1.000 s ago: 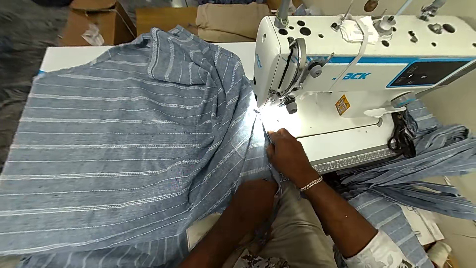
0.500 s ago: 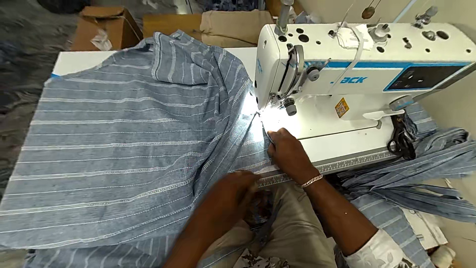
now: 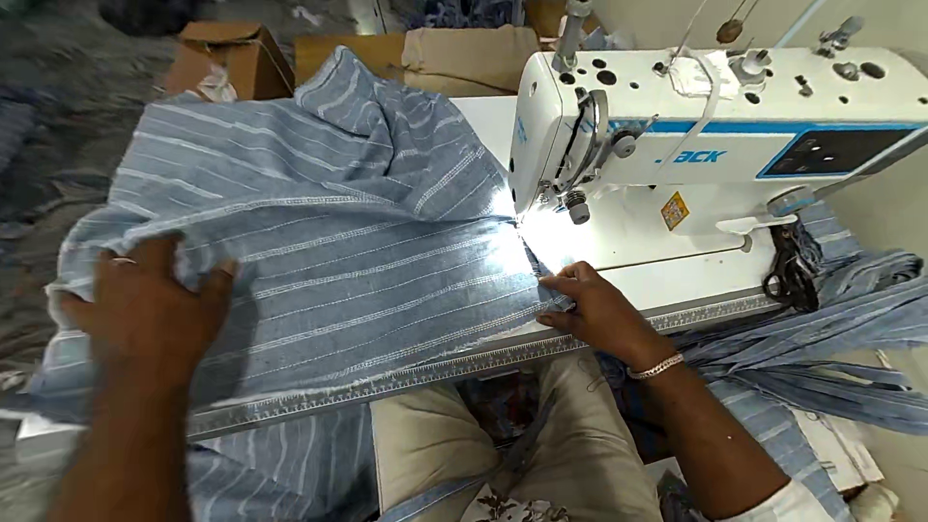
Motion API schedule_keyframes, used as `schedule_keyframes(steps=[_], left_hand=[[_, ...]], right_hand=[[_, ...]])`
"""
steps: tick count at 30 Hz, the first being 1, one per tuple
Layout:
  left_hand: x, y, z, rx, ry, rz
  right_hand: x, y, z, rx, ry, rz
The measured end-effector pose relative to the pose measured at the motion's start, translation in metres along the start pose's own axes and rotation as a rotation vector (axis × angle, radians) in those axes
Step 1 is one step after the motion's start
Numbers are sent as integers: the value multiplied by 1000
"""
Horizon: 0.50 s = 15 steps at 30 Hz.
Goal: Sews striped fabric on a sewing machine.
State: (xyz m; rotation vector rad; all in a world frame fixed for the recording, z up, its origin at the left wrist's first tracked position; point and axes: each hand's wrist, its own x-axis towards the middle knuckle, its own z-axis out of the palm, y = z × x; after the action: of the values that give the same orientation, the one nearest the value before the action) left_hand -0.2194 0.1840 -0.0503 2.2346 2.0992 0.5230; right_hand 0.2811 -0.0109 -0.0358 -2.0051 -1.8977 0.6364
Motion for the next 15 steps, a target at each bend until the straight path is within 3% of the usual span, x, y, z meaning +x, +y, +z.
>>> schedule_keyframes(steps=[3,8,10,12,13,15], left_hand=[[-37,58,4,-68,-153,-95],[-42,30,17,-84,-103,-50],[-37,22,16,-99,-98,-8],[-35,23,14,-111,-90,8],[-34,24,13,-122,-82,10],[-35,35,12,-152,-42,34]], right_hand=[[-2,10,5,-45,131,-120],[-33,23,4,3,178,-138],[-66,36,1,98,29,6],[-103,57,-1,146,-293,242],[-119,69,-4,81,-449,365],[-139,80,-13,-72,-550,504]])
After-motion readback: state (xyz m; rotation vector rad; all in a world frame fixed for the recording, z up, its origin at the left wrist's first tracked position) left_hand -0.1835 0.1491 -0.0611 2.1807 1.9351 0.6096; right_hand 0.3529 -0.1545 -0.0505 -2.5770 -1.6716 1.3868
